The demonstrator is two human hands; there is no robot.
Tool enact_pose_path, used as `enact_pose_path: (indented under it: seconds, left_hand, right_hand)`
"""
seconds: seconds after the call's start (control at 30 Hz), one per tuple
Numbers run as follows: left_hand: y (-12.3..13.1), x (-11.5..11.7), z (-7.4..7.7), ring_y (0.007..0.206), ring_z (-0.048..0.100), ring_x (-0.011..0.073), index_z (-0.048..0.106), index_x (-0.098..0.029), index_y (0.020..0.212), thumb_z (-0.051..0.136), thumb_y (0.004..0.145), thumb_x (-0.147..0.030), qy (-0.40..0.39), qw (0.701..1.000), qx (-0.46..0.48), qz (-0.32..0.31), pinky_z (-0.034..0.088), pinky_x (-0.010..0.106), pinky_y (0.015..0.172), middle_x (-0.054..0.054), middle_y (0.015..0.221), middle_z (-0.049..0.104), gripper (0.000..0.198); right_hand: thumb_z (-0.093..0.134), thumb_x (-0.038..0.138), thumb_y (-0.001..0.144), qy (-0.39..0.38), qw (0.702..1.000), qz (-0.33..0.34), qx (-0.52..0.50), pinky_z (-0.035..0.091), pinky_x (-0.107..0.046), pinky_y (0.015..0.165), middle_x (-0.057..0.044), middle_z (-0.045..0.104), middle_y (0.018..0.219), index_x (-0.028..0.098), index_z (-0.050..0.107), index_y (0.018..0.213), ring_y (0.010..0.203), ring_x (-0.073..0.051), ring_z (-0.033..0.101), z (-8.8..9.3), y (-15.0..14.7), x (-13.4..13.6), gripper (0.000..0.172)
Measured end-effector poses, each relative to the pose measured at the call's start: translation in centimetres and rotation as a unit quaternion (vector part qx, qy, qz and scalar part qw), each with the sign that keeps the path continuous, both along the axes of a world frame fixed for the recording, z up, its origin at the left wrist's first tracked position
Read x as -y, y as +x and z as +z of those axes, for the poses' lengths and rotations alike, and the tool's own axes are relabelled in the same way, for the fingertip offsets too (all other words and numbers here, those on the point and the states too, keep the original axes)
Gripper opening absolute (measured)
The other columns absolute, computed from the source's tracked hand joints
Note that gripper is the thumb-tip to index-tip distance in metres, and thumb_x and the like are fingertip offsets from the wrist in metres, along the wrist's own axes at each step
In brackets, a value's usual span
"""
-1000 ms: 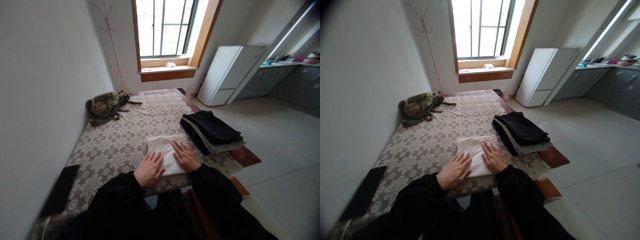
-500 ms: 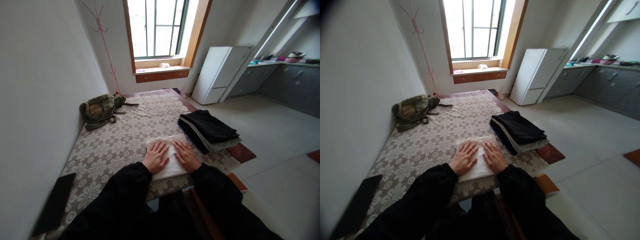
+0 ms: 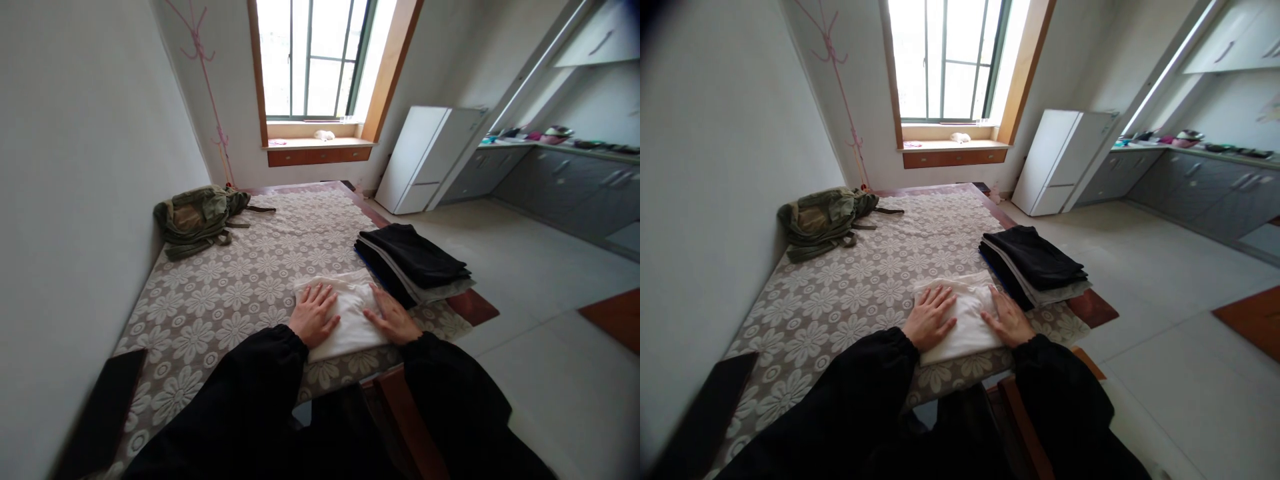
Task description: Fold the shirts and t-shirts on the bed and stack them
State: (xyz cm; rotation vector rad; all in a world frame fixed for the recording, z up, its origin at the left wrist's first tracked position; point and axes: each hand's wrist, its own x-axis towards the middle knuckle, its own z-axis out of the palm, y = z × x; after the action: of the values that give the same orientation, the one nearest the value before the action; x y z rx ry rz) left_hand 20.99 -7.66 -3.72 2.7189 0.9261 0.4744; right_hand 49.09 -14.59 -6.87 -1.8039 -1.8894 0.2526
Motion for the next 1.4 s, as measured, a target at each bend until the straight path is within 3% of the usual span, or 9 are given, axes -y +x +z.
enact_pose_path:
  seconds: [0.13,0.27,0.47,0.6,0.73,0.97,1.07,1.27,1.4]
  left_hand:
    - [-0.2,0.1,0.0,0.156,0.027,0.0286,0.051,-0.022,0.148,0.046,0.1,-0.05,-0.007,1.0,0.008,0.002,0.02,0.055,0.128,0.009,0.164,0.041,0.056]
    - [-0.3,0.1,-0.2,0.155,0.029,0.0289,0.053,-0.023,0.146,0.047,0.1,-0.049,-0.013,1.0,0.021,0.001,0.021,0.056,0.127,0.009,0.163,0.043,0.053]
    - [-0.3,0.1,-0.1,0.154,0.03,0.0294,0.055,-0.022,0.144,0.048,0.099,-0.049,-0.022,0.999,0.026,0.008,0.022,0.056,0.127,0.009,0.162,0.045,0.053]
    - [-0.3,0.1,0.0,0.154,0.03,0.0294,0.055,-0.022,0.144,0.048,0.099,-0.049,-0.022,0.999,0.025,0.003,0.022,0.057,0.127,0.01,0.162,0.045,0.053]
    - [-0.4,0.0,-0.1,0.155,0.03,0.029,0.054,-0.023,0.145,0.049,0.099,-0.048,-0.015,1.0,0.024,0.001,0.021,0.057,0.127,0.009,0.162,0.044,0.053]
    - [-0.4,0.1,-0.2,0.155,0.03,0.0295,0.054,-0.023,0.146,0.049,0.099,-0.048,-0.01,1.0,0.024,0.0,0.023,0.057,0.127,0.01,0.162,0.044,0.053]
    - [-0.5,0.3,0.1,0.155,0.028,0.0314,0.055,-0.023,0.145,0.049,0.1,-0.049,0.004,1.0,0.026,-0.015,0.021,0.059,0.127,0.009,0.163,0.043,0.053]
    - [-0.6,0.7,0.6,0.153,0.034,0.0251,0.053,-0.027,0.148,0.047,0.102,-0.046,0.024,0.99,0.031,-0.134,0.026,0.05,0.127,0.005,0.159,0.049,0.049]
    - [-0.7,0.9,0.6,0.15,0.04,0.0263,0.049,-0.026,0.151,0.046,0.102,-0.046,0.013,0.99,0.028,-0.135,0.027,0.051,0.125,0.006,0.159,0.049,0.053]
  right_hand:
    - [0.067,0.048,0.086,-0.029,0.988,-0.003,-0.149,0.034,-0.055,0.122,-0.015,0.049,0.156,0.022,0.034,0.158,0.143,-0.033,0.048,1.5,0.1,-1.1,0.083]
    - [0.08,0.05,0.073,-0.043,0.947,-0.013,-0.319,0.045,-0.053,0.114,-0.016,0.052,0.152,0.025,0.038,0.154,0.134,-0.034,0.057,2.0,0.2,-1.9,0.095]
    - [0.071,0.065,0.078,-0.119,0.875,-0.065,-0.465,0.06,-0.05,0.093,-0.014,0.066,0.135,0.029,0.049,0.143,0.117,-0.033,0.069,2.3,1.5,-1.8,0.077]
    - [0.074,0.061,0.078,-0.158,0.854,-0.066,-0.491,0.062,-0.048,0.088,-0.011,0.071,0.122,0.03,0.05,0.139,0.104,-0.031,0.074,2.2,2.3,-1.4,0.072]
    - [0.076,0.061,0.076,-0.135,0.869,-0.093,-0.466,0.062,-0.05,0.087,-0.013,0.073,0.117,0.028,0.052,0.135,0.103,-0.033,0.074,1.6,2.3,-0.7,0.071]
    - [0.079,0.06,0.076,-0.139,0.957,-0.071,-0.244,0.059,-0.051,0.094,-0.016,0.07,0.124,0.02,0.045,0.145,0.105,-0.031,0.072,2.4,1.8,0.5,0.087]
    - [0.077,0.063,0.077,-0.149,0.954,-0.016,-0.259,0.057,-0.05,0.1,-0.015,0.068,0.129,0.022,0.045,0.145,0.113,-0.031,0.07,3.2,1.1,-0.1,0.086]
    - [0.08,0.065,0.071,-0.117,0.953,0.034,-0.276,0.045,-0.054,0.114,-0.017,0.057,0.146,0.023,0.04,0.151,0.131,-0.034,0.059,4.3,-0.2,-1.6,0.098]
    - [0.075,0.064,0.077,-0.114,0.964,0.068,-0.229,0.039,-0.056,0.117,-0.016,0.055,0.148,0.023,0.044,0.15,0.136,-0.035,0.054,7.6,-3.1,-0.5,0.09]
